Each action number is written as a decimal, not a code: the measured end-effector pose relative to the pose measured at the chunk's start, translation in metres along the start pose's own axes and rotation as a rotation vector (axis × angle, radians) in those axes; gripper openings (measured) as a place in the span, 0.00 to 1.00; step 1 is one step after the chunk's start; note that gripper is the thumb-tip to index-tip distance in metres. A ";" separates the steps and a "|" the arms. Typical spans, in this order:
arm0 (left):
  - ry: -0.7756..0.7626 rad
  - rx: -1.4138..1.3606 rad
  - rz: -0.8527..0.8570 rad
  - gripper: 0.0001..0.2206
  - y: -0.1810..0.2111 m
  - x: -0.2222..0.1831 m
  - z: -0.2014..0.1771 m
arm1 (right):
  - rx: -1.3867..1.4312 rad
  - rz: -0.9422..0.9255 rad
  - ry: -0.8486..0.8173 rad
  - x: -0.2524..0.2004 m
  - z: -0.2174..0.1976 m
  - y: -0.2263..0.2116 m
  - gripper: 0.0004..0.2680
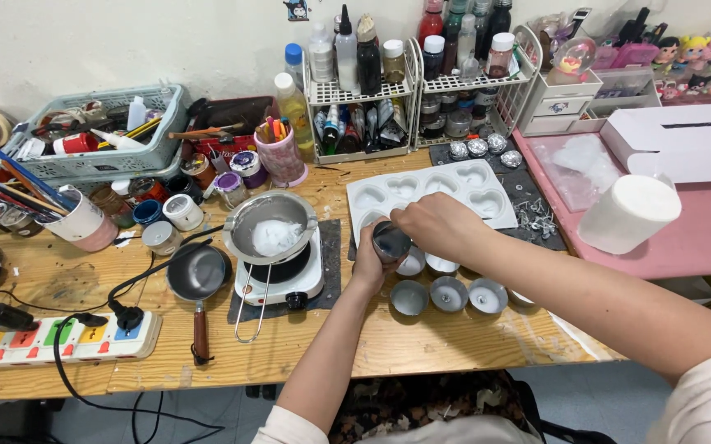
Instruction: Cleaning and preparing small metal containers for candle making using a spoon.
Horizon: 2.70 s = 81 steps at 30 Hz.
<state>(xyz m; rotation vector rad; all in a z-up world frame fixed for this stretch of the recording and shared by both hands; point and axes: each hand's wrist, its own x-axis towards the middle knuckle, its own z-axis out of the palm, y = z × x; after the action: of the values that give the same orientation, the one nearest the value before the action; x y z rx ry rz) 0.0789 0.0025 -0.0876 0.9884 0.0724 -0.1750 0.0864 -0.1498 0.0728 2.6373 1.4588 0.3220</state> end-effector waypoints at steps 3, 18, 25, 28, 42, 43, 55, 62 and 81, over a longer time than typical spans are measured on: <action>0.078 -0.053 -0.009 0.19 0.001 -0.001 0.002 | -0.039 0.026 0.041 -0.001 -0.007 -0.006 0.01; 0.594 0.168 0.487 0.19 0.003 -0.011 0.016 | -0.242 0.160 0.131 0.032 0.032 -0.041 0.03; 0.377 -0.072 0.358 0.21 0.019 -0.013 0.002 | -0.045 0.103 0.077 0.032 0.007 -0.022 0.01; 0.230 -0.131 0.304 0.18 0.010 -0.003 -0.005 | -0.012 0.131 0.000 0.023 -0.003 -0.018 0.04; -0.082 -0.056 0.290 0.21 0.017 -0.004 -0.001 | -0.552 0.200 0.149 0.000 0.002 -0.036 0.02; -0.082 -0.057 0.287 0.21 0.016 -0.003 -0.003 | -0.551 0.201 0.146 0.000 0.005 -0.037 0.02; -0.085 0.185 0.074 0.21 0.017 -0.009 -0.011 | -0.530 -0.133 -0.020 -0.005 0.007 -0.017 0.03; -0.127 0.304 0.334 0.21 0.013 -0.008 -0.013 | -0.223 -0.066 -0.051 -0.008 0.003 -0.016 0.01; -0.209 0.382 0.372 0.21 0.018 -0.009 -0.013 | -0.100 -0.030 -0.083 -0.010 0.007 -0.016 0.01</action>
<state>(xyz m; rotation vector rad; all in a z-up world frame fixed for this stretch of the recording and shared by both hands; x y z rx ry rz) 0.0737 0.0242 -0.0785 1.3381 -0.3463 0.0544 0.0695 -0.1496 0.0613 2.5166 1.4170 0.2717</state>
